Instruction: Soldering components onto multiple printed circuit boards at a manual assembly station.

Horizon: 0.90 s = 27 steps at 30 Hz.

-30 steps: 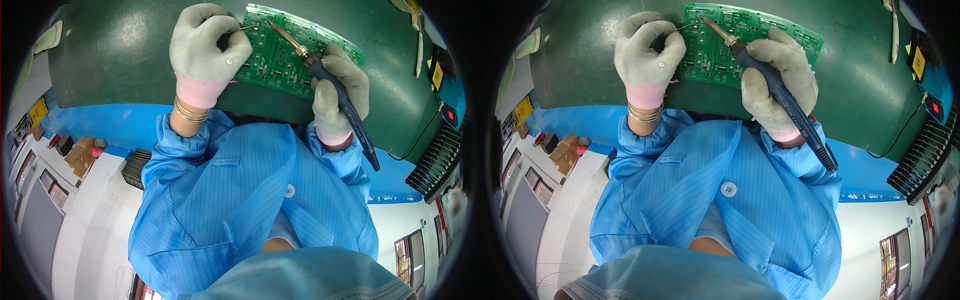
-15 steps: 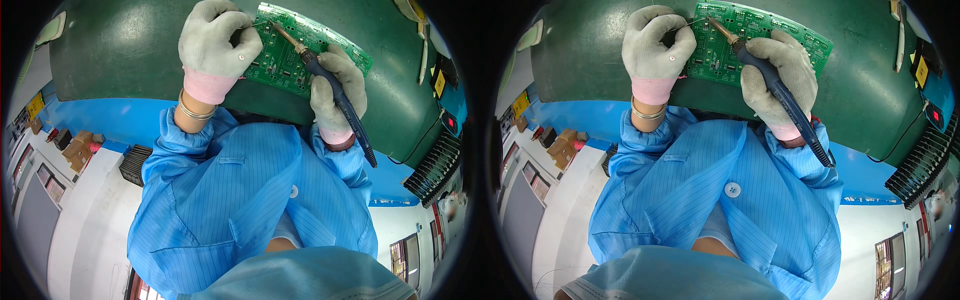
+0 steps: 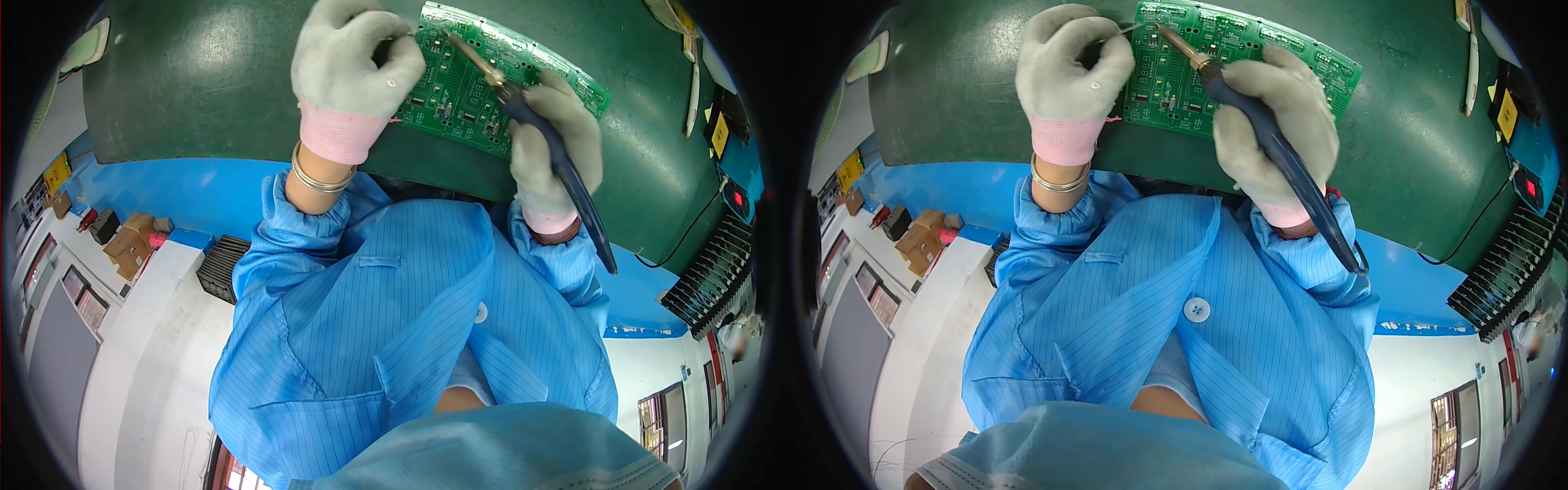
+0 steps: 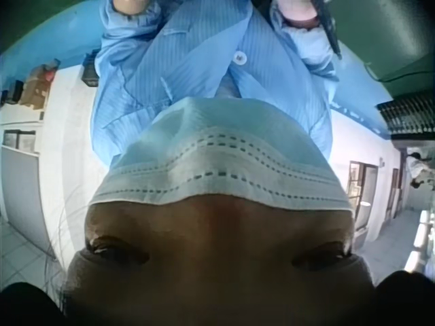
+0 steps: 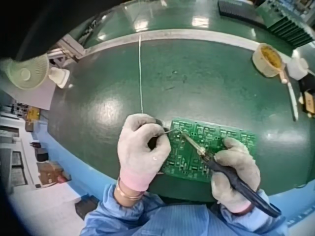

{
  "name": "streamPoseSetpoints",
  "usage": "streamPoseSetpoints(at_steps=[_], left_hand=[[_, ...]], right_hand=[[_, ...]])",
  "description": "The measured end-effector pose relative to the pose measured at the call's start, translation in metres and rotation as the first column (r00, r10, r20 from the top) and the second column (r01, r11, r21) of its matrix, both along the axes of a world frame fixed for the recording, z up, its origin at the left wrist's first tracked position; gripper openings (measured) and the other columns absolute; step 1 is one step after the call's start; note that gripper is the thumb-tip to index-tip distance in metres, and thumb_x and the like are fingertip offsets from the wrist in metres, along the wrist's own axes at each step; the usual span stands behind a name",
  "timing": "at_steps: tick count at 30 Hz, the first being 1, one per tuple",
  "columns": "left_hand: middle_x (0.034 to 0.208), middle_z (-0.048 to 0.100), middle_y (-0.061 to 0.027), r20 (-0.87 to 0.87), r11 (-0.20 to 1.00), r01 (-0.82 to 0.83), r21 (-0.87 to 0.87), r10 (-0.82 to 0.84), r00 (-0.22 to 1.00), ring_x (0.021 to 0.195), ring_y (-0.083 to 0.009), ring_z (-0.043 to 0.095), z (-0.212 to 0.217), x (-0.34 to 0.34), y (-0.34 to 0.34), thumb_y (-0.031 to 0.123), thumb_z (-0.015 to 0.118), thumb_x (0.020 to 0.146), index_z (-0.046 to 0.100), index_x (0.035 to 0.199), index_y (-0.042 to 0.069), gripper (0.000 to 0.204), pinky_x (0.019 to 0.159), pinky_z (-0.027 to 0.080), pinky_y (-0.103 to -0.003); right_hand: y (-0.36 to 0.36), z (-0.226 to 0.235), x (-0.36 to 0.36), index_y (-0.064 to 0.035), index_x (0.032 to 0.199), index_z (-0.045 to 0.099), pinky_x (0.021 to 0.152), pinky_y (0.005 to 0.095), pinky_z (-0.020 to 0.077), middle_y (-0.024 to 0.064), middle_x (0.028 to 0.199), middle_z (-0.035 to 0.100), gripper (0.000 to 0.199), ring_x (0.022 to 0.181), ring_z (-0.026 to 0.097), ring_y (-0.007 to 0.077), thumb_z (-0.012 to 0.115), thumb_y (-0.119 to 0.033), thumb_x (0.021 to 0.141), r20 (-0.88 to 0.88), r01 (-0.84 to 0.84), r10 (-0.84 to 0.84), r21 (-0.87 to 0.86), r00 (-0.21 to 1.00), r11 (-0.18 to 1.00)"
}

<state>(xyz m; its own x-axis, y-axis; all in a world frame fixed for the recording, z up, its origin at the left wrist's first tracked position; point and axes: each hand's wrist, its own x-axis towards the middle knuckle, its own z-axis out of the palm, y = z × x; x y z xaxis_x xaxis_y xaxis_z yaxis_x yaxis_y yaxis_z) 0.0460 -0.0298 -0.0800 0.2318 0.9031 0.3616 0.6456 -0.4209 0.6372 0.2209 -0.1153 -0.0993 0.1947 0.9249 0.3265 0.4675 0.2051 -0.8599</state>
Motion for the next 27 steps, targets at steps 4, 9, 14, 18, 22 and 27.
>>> streamPoseSetpoints(at_steps=[4, 9, 14, 18, 22, 27], left_hand=[[0.128, 0.047, -0.0226, -0.152, 0.977, -0.162, 0.141, 0.183, 0.971, 0.119, -0.0376, 0.043, 0.012, -0.009, -0.002, 0.004, 0.057, 0.077, 0.054, 0.122, 0.006, 0.045, 0.1, 0.035, -0.038], [0.125, 0.052, -0.0212, -0.27, 0.962, -0.125, 0.243, 0.191, 0.944, 0.121, -0.0364, 0.044, 0.011, -0.03, -0.015, 0.005, 0.055, 0.079, 0.037, 0.136, -0.001, 0.06, 0.107, 0.026, -0.046], [0.111, 0.063, -0.0154, -0.179, 0.984, 0.071, -0.161, -0.1, 0.979, 0.111, -0.0293, 0.055, 0.009, -0.01, -0.035, 0.003, 0.053, 0.08, 0.029, 0.139, -0.003, 0.064, 0.107, 0.021, -0.054], [0.123, 0.056, -0.02, 0.465, 0.831, 0.164, -0.531, 0.124, 0.877, 0.113, -0.0239, 0.054, 0.018, -0.007, -0.037, -0.005, 0.049, 0.079, 0.023, 0.142, -0.001, 0.068, 0.101, 0.037, -0.041], [0.129, 0.047, -0.0246, 0.783, 0.857, 0.301, -0.419, 0.172, 0.598, 0.109, -0.0256, 0.056, 0.017, -0.01, -0.037, -0.007, 0.052, 0.079, 0.021, 0.144, 0.001, 0.072, 0.092, 0.044, -0.032], [0.129, 0.046, -0.0239, 0.743, 0.85, 0.334, -0.408, 0.096, 0.663, 0.114, -0.028, 0.053, 0.026, -0.032, -0.034, -0.006, 0.053, 0.081, 0.013, 0.144, 0.0, 0.075, 0.093, 0.044, -0.035]], right_hand=[[-0.008, 0.001, 0.007, -0.0013, 0.127, 0.042, 0.083, 0.0371, 0.0487, 0.0198, 0.082, 0.065, 0.052, 0.079, 0.064, 0.0231, 0.056, -0.035, 0.091, -0.237, 0.103, -0.048, 0.226, 0.97, 0.969], [-0.032, -0.006, 0.041, -0.0009, 0.128, 0.037, 0.096, 0.0412, 0.0423, 0.0257, 0.116, 0.054, 0.049, 0.105, 0.058, 0.0309, 0.061, -0.018, 0.089, -0.031, 0.297, -0.298, 0.232, 0.954, 0.926], [-0.036, 0.006, 0.051, 0.0029, 0.109, 0.057, 0.091, 0.0421, 0.0405, 0.0202, 0.103, 0.062, 0.041, 0.1, 0.056, 0.0346, 0.071, -0.017, 0.076, 0.394, 0.202, -0.193, 0.018, 0.899, 0.979], [-0.044, -0.001, 0.044, -0.0014, 0.124, 0.045, 0.09, 0.0393, 0.0409, 0.0222, 0.121, 0.053, 0.049, 0.101, 0.056, 0.0305, 0.066, -0.016, 0.082, 0.338, 0.213, -0.186, -0.045, 0.922, 0.976], [-0.038, 0.0, 0.034, -0.0052, 0.133, 0.028, 0.073, 0.0279, 0.0437, 0.0252, 0.132, 0.044, 0.055, 0.086, 0.055, 0.0169, 0.06, -0.014, 0.089, -0.173, 0.11, -0.086, 0.136, 0.981, 0.984], [-0.04, 0.012, 0.034, -0.0067, 0.133, 0.029, 0.058, 0.0188, 0.0393, 0.0268, 0.131, 0.047, 0.055, 0.064, 0.045, 0.0051, 0.059, -0.014, 0.088, -0.271, 0.191, -0.158, 0.101, 0.95, 0.976]])
